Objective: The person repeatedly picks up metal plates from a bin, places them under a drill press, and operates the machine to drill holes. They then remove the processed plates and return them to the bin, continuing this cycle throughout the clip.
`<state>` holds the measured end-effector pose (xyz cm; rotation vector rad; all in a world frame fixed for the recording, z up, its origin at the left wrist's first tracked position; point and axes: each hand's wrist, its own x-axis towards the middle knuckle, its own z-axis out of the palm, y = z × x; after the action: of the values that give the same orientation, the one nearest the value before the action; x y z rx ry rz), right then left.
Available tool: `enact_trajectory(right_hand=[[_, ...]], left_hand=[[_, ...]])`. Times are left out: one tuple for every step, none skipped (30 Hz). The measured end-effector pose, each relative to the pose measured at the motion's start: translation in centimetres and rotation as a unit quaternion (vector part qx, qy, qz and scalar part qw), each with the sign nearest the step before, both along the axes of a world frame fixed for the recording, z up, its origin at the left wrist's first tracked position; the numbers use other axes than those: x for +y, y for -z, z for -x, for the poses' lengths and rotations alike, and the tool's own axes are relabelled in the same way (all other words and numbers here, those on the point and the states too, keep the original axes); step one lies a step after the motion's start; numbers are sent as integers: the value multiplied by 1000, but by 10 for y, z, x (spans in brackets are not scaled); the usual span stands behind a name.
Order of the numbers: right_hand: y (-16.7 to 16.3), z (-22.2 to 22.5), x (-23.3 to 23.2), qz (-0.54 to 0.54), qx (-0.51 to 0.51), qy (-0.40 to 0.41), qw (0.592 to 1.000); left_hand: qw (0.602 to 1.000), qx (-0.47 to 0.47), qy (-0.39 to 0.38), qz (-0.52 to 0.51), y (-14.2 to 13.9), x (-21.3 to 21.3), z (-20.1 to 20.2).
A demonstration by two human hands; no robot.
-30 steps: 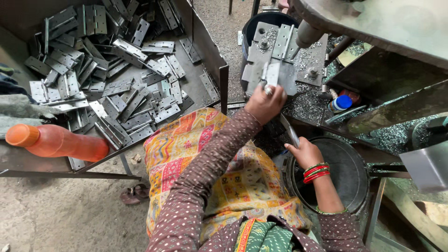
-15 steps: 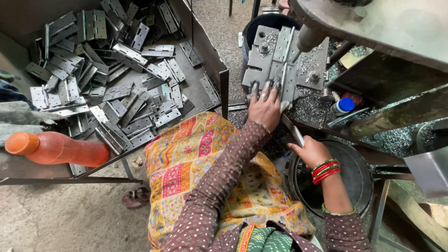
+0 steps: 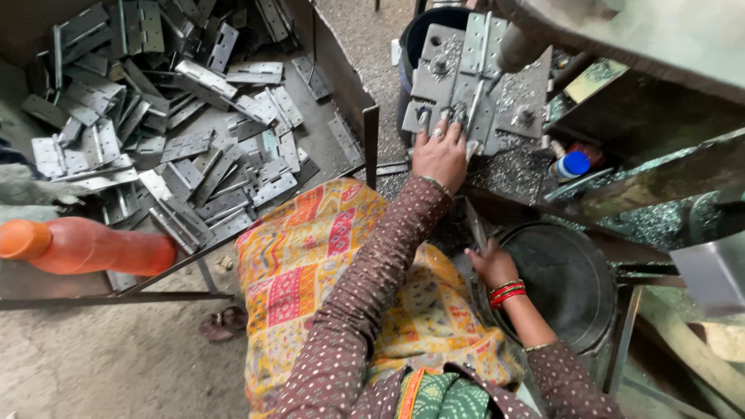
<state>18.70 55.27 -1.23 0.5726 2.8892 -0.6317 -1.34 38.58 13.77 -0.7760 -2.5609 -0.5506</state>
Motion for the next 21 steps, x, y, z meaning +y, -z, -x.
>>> enact_trajectory(right_hand=[[-8,7,5,14,-14,-12,1000],[-21,12,11,9,-20,-14,1000],[-36,14,21,4,-27,-14,1000],[-47,15,28,2,-39,-16,999],[-53,18,30,2,-48,-19,999],[-54,16,31,-1,-56,-20,998],[-52,15,30,-7,-57,-21,998],[-44,12,26,6,-20,-13,1000],[-33,6,17,17,20,-6,1000],[-21,1,9,29,58,2,998],[-9,-1,4,11,55,15,998],[-1,-1,-2,-5,48,27,998],[5,-2,-7,-18,38,40,998],[6,0,-7,-15,35,24,999],[4,2,-4,-11,33,7,999],[-2,6,1,-10,30,-9,999],[-10,10,9,12,-1,-1,1000],[-20,11,19,34,-31,5,999],[-29,14,28,55,-61,12,997],[-33,16,32,52,-54,1,997],[-35,14,33,51,-49,-7,997]], left_hand=[[1000,12,-6,12,4,3,4],[999,20,-14,26,9,7,7],[999,28,-20,40,13,12,11],[998,28,-27,57,17,20,19],[996,23,-31,77,18,28,31],[995,19,-31,94,20,36,37],[995,3,-29,98,22,41,40],[994,-8,-31,100,23,43,45],[994,-18,-33,101,22,45,47],[994,-39,-24,100,21,45,48],[993,-61,-16,101,21,42,46],[991,-86,-7,103,19,39,44],[994,-66,-10,86,18,35,38],[996,-44,-14,71,17,31,34],[998,-21,-19,55,15,27,31],[997,-20,-15,74,15,25,28],[996,-15,-13,91,13,24,26],[994,-9,-11,107,12,23,24],[996,3,-17,89,12,23,22],[997,10,-21,73,11,24,21],[998,15,-22,58,11,24,20]])
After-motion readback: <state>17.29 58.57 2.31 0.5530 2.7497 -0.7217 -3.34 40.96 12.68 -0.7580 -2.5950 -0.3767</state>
